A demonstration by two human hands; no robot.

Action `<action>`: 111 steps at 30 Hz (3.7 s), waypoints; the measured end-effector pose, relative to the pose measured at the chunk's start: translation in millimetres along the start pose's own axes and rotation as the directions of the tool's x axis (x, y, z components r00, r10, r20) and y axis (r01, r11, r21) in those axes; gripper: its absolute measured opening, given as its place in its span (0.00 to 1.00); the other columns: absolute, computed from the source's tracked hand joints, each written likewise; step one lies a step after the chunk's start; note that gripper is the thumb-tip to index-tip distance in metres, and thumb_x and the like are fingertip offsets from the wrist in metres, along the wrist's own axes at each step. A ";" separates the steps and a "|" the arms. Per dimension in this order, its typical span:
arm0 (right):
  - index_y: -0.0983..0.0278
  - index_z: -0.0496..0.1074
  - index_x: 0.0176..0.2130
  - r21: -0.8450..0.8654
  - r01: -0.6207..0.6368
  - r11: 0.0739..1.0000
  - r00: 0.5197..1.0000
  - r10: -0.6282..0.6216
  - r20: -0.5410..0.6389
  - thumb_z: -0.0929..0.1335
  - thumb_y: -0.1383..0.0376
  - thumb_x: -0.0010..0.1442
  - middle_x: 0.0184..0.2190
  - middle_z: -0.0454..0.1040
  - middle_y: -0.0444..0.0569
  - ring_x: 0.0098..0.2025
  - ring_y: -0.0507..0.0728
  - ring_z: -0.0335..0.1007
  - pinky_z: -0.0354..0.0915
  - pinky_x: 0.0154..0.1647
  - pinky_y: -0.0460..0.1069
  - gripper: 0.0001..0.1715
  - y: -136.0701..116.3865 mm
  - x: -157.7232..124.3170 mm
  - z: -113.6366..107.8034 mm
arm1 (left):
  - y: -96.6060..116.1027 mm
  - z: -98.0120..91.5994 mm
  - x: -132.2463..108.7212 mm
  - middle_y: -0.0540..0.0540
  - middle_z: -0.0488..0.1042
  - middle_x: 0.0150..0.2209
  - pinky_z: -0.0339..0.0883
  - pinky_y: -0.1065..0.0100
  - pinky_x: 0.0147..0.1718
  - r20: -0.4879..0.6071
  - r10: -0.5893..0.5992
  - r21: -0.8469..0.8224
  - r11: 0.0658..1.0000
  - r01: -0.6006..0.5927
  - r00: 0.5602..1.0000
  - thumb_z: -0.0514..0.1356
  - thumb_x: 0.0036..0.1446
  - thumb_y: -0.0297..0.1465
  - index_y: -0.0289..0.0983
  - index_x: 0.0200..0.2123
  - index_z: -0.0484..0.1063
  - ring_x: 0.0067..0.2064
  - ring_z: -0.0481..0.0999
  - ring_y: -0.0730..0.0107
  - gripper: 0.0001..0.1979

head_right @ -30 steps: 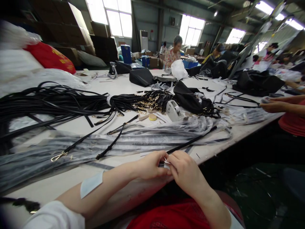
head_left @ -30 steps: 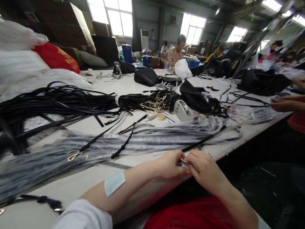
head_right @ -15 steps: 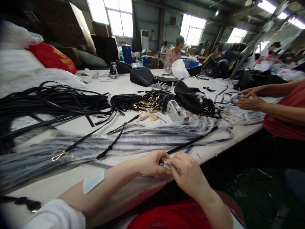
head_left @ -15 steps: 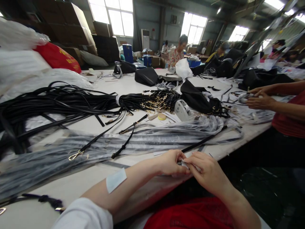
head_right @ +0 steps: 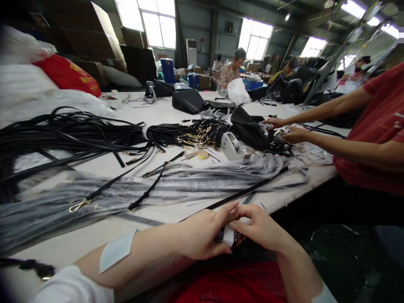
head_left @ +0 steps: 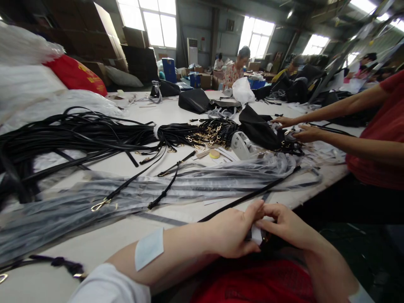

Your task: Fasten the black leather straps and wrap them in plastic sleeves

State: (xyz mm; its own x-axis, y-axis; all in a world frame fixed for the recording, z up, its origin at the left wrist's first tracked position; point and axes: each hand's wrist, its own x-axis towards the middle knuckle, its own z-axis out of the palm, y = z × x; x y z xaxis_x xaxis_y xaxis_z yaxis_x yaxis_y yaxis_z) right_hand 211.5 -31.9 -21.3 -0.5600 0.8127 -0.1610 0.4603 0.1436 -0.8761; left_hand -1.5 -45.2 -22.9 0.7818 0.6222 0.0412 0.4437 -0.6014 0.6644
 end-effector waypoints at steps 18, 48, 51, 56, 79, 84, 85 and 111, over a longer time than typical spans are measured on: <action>0.62 0.68 0.27 -0.141 0.116 0.983 0.769 -0.179 -0.613 0.63 0.57 0.67 0.23 0.63 0.43 0.27 0.53 0.61 0.58 0.29 0.47 0.19 -15.5 -1.8 23.8 | 1.4 -2.0 3.0 0.46 0.78 0.39 0.66 0.72 0.37 -0.417 0.029 -0.165 0.980 -0.107 0.909 0.61 0.60 0.40 0.40 0.51 0.73 0.36 0.75 0.70 0.18; 0.62 0.69 0.50 -0.129 0.110 0.986 0.697 -0.168 -0.697 0.71 0.56 0.59 0.44 0.77 0.52 0.41 0.58 0.76 0.71 0.40 0.50 0.22 -3.7 11.4 18.0 | -4.5 -8.2 6.1 0.54 0.68 0.26 0.54 0.73 0.27 -0.454 -0.161 -0.241 0.969 0.053 0.876 0.65 0.54 0.40 0.36 0.36 0.70 0.26 0.62 0.76 0.14; 0.62 0.74 0.44 -0.085 0.083 0.993 0.801 -0.117 -0.587 0.69 0.54 0.62 0.38 0.78 0.49 0.37 0.58 0.76 0.70 0.36 0.49 0.16 -1.8 12.3 15.0 | -1.8 -8.0 4.5 0.54 0.68 0.26 0.53 0.74 0.26 -0.425 -0.130 -0.256 0.966 0.019 0.896 0.65 0.55 0.40 0.36 0.36 0.71 0.25 0.62 0.77 0.13; 0.61 0.77 0.34 -0.331 0.129 0.935 0.692 -0.324 -0.645 0.67 0.60 0.64 0.32 0.79 0.46 0.36 0.58 0.76 0.69 0.40 0.50 0.11 -10.6 9.0 22.5 | -7.6 -7.6 8.9 0.55 0.66 0.23 0.52 0.73 0.25 -0.400 -0.198 -0.319 0.945 0.067 0.895 0.67 0.51 0.43 0.35 0.34 0.72 0.24 0.60 0.78 0.16; 0.59 0.70 0.51 -0.545 0.283 0.789 0.781 -0.519 -0.347 0.66 0.67 0.64 0.44 0.74 0.52 0.47 0.60 0.72 0.70 0.47 0.53 0.15 -5.2 -10.2 27.8 | -20.1 -17.5 11.7 0.48 0.73 0.33 0.65 0.73 0.31 -0.122 -0.288 -0.820 0.569 0.067 0.950 0.67 0.50 0.37 0.32 0.39 0.72 0.30 0.71 0.77 0.16; 0.59 0.67 0.55 -0.536 0.267 0.801 0.777 -0.508 -0.372 0.68 0.65 0.63 0.48 0.72 0.53 0.50 0.60 0.70 0.69 0.50 0.53 0.20 -0.3 -9.7 32.4 | -16.1 -20.0 12.5 0.48 0.74 0.32 0.65 0.72 0.32 -0.127 -0.318 -0.853 0.518 0.060 0.940 0.68 0.49 0.34 0.32 0.37 0.73 0.29 0.71 0.77 0.15; 0.59 0.67 0.56 -0.540 0.269 0.797 0.770 -0.515 -0.376 0.68 0.65 0.63 0.48 0.72 0.53 0.50 0.59 0.70 0.69 0.51 0.53 0.21 0.1 -9.2 32.6 | -15.7 -20.4 12.4 0.48 0.74 0.32 0.65 0.72 0.33 -0.111 -0.327 -0.871 0.486 0.066 0.939 0.68 0.49 0.34 0.32 0.37 0.73 0.29 0.71 0.77 0.14; 0.58 0.70 0.47 -0.445 0.388 0.807 0.761 -0.553 -0.339 0.69 0.68 0.61 0.42 0.74 0.50 0.44 0.57 0.73 0.70 0.43 0.50 0.13 -11.4 -9.4 31.5 | -11.7 -18.6 11.2 0.53 0.70 0.25 0.65 0.73 0.26 0.125 -0.361 -0.969 0.154 0.191 0.924 0.71 0.39 0.34 0.32 0.32 0.70 0.23 0.69 0.79 0.18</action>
State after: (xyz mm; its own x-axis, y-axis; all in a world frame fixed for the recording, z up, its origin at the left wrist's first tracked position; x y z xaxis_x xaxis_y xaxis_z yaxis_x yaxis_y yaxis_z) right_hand 189.8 -58.9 -24.1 -0.4469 0.7303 0.5166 0.4605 0.6829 -0.5671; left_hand -6.1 -22.0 -16.3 0.6169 0.7296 -0.2952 -0.2068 0.5121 0.8337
